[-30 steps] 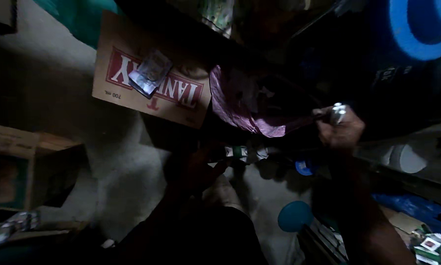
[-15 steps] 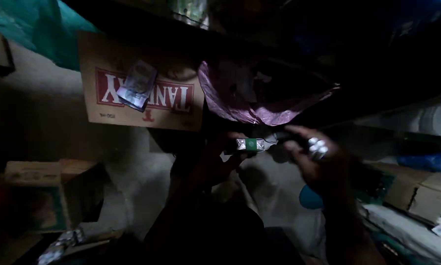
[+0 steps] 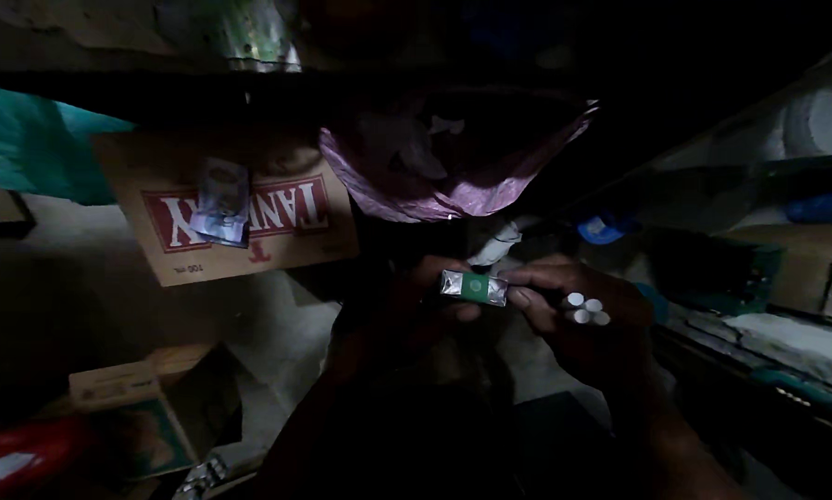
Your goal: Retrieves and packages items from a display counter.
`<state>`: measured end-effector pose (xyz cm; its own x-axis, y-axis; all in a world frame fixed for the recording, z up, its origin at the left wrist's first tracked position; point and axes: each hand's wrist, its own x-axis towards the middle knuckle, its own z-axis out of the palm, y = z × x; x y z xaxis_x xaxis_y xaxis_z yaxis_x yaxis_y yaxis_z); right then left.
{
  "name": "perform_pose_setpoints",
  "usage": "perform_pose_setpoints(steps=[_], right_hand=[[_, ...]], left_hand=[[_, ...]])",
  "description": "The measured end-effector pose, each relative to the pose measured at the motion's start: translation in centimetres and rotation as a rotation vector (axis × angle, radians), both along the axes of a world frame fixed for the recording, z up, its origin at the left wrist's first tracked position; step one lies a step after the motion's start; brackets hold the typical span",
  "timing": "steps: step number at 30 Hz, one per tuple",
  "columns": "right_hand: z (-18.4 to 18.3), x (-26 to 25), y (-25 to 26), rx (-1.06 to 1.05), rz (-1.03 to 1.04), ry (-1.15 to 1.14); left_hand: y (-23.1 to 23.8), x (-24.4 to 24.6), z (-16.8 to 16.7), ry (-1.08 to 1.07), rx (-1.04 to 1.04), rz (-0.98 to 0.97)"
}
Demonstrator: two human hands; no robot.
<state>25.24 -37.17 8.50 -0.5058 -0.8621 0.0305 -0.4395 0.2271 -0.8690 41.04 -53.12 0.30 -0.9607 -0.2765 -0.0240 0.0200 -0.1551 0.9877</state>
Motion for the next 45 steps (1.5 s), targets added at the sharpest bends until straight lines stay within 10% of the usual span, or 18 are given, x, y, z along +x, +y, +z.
perform_pose_setpoints(steps=[14,45], right_hand=[[0.4,-2.4,-2.0,0.133,0.560,0.300],[0.3,0.6,-1.3,0.222,0.547,0.230]], left_hand=[[-2.7,0.6,1.2,-0.061,-0.154,-0.213],[-2.9,2.3,0.7,-0.011,0.032,-0.277]])
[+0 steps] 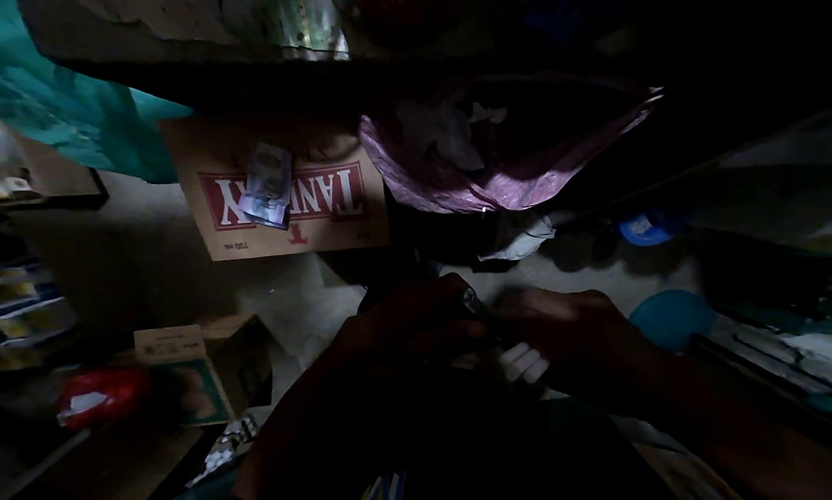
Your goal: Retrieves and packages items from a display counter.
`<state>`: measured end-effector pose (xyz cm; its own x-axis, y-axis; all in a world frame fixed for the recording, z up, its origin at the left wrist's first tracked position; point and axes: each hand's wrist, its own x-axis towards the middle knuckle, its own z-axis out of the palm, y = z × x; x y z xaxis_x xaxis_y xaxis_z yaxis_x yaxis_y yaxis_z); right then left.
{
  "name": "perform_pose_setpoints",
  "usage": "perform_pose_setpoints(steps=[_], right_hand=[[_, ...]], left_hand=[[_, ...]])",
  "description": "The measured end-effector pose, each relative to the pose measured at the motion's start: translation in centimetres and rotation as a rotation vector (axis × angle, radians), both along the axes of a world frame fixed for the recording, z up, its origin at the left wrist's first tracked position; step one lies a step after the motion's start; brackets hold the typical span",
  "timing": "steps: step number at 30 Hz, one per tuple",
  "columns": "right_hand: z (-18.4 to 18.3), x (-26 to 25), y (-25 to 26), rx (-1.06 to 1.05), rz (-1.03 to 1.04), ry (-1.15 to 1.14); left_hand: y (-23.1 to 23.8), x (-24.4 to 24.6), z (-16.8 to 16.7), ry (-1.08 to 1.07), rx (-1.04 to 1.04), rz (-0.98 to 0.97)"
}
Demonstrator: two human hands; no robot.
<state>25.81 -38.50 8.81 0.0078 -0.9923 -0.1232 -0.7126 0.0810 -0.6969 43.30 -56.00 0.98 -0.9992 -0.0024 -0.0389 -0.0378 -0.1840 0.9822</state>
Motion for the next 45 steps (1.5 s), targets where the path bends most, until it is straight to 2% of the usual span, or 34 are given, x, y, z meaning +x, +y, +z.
perform_pose_setpoints(steps=[5,12,14,18,21,24,29,31,35,37,39,42,44,45], right_hand=[[-1.1,0.9,0.0,-0.019,-0.016,0.000],[-2.3,1.5,0.6,-0.075,-0.356,-0.096],[-1.9,1.5,0.6,-0.071,-0.323,-0.096],[-1.3,0.7,0.4,-0.084,-0.119,-0.059],[-1.4,0.7,0.0,-0.147,-0.111,-0.046],[-1.8,1.3,-0.2,-0.189,-0.247,-0.151],[-2.2,2.7,0.3,-0.091,-0.514,-0.368],[-2.4,2.2,0.7,-0.061,-0.449,-0.361],[-2.3,0.7,0.3,-0.064,-0.189,-0.248],[-2.6,0.7,-0.1,-0.112,-0.175,-0.246],[-2.6,1.4,-0.4,-0.120,-0.338,-0.322],[-1.8,2.7,-1.2,0.023,-0.718,-0.489],[-1.5,2.6,-1.3,0.098,-0.810,-0.579],[-1.6,2.2,-1.2,0.102,-0.783,-0.600]], left_hand=[[0.8,0.3,-0.4,-0.002,-0.065,-0.022],[1.1,0.0,-0.1,0.083,-0.246,0.096],[0.9,-0.4,0.5,0.069,-0.272,0.102],[0.4,-0.5,1.4,0.116,-0.286,0.106],[0.1,-0.7,2.1,0.129,-0.291,0.074],[0.0,-0.5,2.5,0.121,-0.279,0.062],[0.3,-0.4,2.3,0.142,-0.365,0.086],[0.2,-0.5,1.7,0.140,-0.356,0.092],[-0.3,-0.7,1.4,0.126,-0.243,0.062],[-0.4,-0.8,1.8,0.123,-0.247,0.053],[-0.3,-0.7,2.3,0.109,-0.286,0.072],[-0.2,-0.4,3.4,0.002,-0.384,0.058],[0.0,-0.1,3.0,0.023,-0.434,0.118],[0.1,0.0,2.7,0.043,-0.443,0.151]])
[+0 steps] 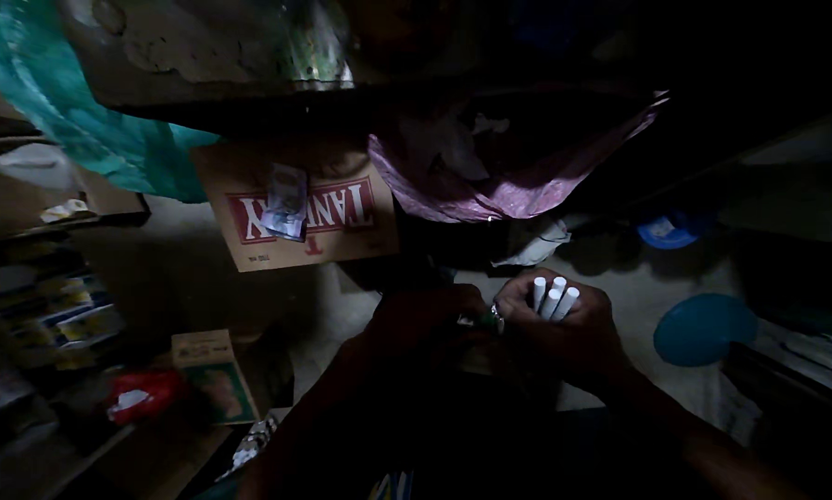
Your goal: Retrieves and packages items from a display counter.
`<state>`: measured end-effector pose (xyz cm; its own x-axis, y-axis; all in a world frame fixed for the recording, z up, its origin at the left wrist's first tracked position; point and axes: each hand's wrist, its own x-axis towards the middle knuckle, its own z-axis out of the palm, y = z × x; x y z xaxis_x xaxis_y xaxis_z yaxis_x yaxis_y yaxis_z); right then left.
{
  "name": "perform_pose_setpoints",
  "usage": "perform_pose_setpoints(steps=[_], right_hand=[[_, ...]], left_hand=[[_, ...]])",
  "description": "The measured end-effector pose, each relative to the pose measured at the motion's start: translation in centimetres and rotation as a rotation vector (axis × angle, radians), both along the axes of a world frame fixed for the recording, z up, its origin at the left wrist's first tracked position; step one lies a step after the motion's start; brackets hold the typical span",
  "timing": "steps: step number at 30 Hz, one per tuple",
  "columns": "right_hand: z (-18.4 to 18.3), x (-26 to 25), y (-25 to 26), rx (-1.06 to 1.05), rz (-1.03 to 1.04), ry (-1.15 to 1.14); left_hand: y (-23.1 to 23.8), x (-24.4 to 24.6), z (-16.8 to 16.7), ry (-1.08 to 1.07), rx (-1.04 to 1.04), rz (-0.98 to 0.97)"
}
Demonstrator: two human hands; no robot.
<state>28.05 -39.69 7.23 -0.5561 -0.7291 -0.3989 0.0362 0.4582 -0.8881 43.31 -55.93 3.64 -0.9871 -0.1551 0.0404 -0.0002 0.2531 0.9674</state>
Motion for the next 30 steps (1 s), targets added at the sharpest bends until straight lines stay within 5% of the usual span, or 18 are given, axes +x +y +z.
perform_pose_setpoints(steps=[5,15,22,30], right_hand=[[-1.3,-1.3,0.0,-0.241,0.240,0.200],[-2.5,1.4,-1.8,-0.212,-0.079,0.649],[-1.8,-0.6,0.5,-0.299,0.061,0.560],[0.4,-6.4,-1.9,-0.173,0.366,0.649]], left_hand=[[0.1,-0.1,-0.3,0.038,-0.021,0.077],[2.2,-0.2,-0.7,0.048,-0.146,0.452],[1.3,-1.6,-1.5,0.141,-0.202,0.413],[-0.4,-5.0,-0.7,0.110,-0.530,0.213]])
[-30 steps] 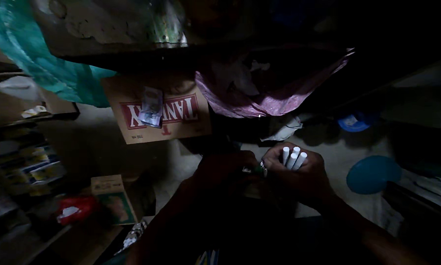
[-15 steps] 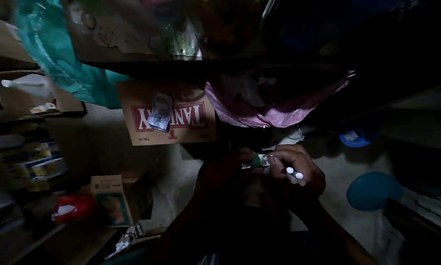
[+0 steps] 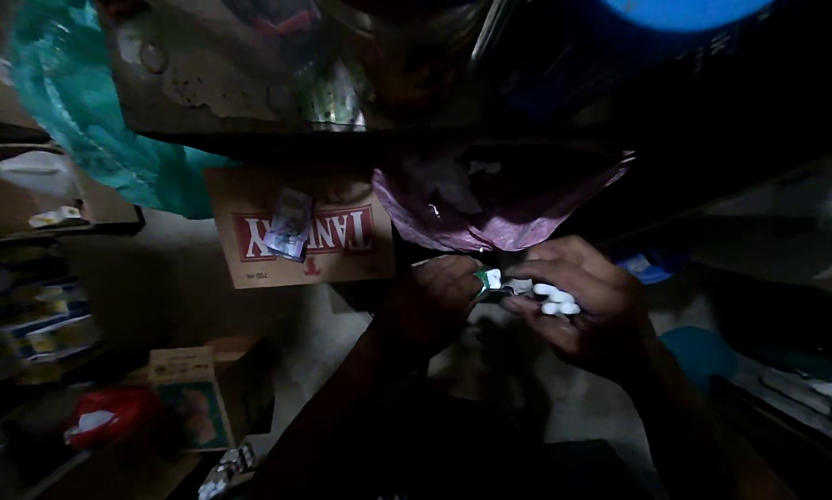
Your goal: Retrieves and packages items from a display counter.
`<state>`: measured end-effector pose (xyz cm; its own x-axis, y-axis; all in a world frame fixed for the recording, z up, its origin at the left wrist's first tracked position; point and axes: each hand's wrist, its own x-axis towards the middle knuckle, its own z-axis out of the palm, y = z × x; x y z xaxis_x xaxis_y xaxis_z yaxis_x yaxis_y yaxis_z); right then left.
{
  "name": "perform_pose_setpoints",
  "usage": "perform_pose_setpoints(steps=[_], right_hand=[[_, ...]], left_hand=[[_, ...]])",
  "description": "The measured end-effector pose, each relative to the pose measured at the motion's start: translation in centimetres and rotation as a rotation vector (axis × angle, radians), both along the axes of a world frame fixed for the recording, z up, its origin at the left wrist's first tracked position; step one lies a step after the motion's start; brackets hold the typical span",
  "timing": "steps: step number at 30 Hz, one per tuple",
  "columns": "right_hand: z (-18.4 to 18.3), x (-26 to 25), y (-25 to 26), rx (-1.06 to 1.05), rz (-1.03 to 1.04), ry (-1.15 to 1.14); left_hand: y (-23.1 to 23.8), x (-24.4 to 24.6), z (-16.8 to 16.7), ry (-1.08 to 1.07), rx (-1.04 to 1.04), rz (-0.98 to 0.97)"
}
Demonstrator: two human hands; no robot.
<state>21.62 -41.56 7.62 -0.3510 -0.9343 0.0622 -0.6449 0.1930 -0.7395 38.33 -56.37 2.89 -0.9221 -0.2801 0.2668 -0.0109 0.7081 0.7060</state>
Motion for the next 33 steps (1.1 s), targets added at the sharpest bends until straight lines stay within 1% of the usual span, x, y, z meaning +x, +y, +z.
perform_pose_setpoints(steps=[2,4,6,7,9,11,12,13,14,17,18,20,22,24,25,26,28,30,33], right_hand=[[-0.7,-0.5,-0.5,-0.013,0.114,0.006],[-1.2,-0.8,-1.0,-0.048,0.180,0.054],[-1.4,-0.4,-1.3,-0.089,0.200,0.087],[-1.5,0.0,-1.4,-0.113,0.167,0.069],[-1.8,1.0,-1.4,-0.147,-0.012,-0.090],[-1.5,1.0,-1.5,-0.096,-0.306,-0.305],[-1.5,0.4,-1.8,-0.039,-0.435,-0.343],[-2.0,-0.5,-2.0,-0.006,-0.495,-0.328],[-2.8,-1.6,-2.1,0.016,-0.485,-0.256],[-4.5,-4.2,-1.7,0.122,-0.357,0.002],[-4.3,-4.7,-1.5,0.136,-0.332,0.045],[-3.1,-4.2,-0.8,0.159,-0.262,0.072],[-1.7,-1.8,0.2,0.214,-0.134,-0.008],[-0.7,2.0,1.1,0.301,0.078,-0.206],[-0.1,4.1,1.2,0.394,0.210,-0.305],[0.2,6.2,1.0,0.467,0.326,-0.370],[0.1,10.0,0.2,0.483,0.494,-0.412],[-0.2,12.3,-1.3,0.434,0.559,-0.374],[-1.3,14.4,-3.6,0.427,0.524,-0.354]], left_hand=[[0.1,0.0,-0.6,0.063,-0.045,-0.003],[0.0,0.1,-0.9,0.090,-0.087,-0.007],[0.0,0.1,-0.7,0.075,-0.072,0.000],[0.1,0.1,-0.6,0.060,-0.030,0.022],[0.5,0.4,-0.9,0.107,0.094,0.105],[1.0,0.9,-1.5,0.192,0.215,0.187],[1.2,1.3,-1.7,0.194,0.275,0.212],[1.3,1.9,-1.9,0.163,0.345,0.223],[1.4,2.6,-1.9,0.103,0.419,0.220],[1.9,5.2,-1.5,-0.154,0.660,0.131],[2.3,6.3,-1.4,-0.214,0.720,0.099],[4.2,9.0,-1.5,-0.318,0.777,0.114],[6.3,11.3,-1.3,-0.296,0.902,0.143],[7.7,12.5,0.6,-0.288,1.069,0.204],[8.0,13.0,1.8,-0.309,1.138,0.232],[8.1,13.6,3.0,-0.329,1.196,0.251],[7.9,14.8,4.4,-0.381,1.251,0.298],[7.2,16.5,4.5,-0.464,1.274,0.352],[5.9,22.2,2.5,-0.591,1.150,0.424]])
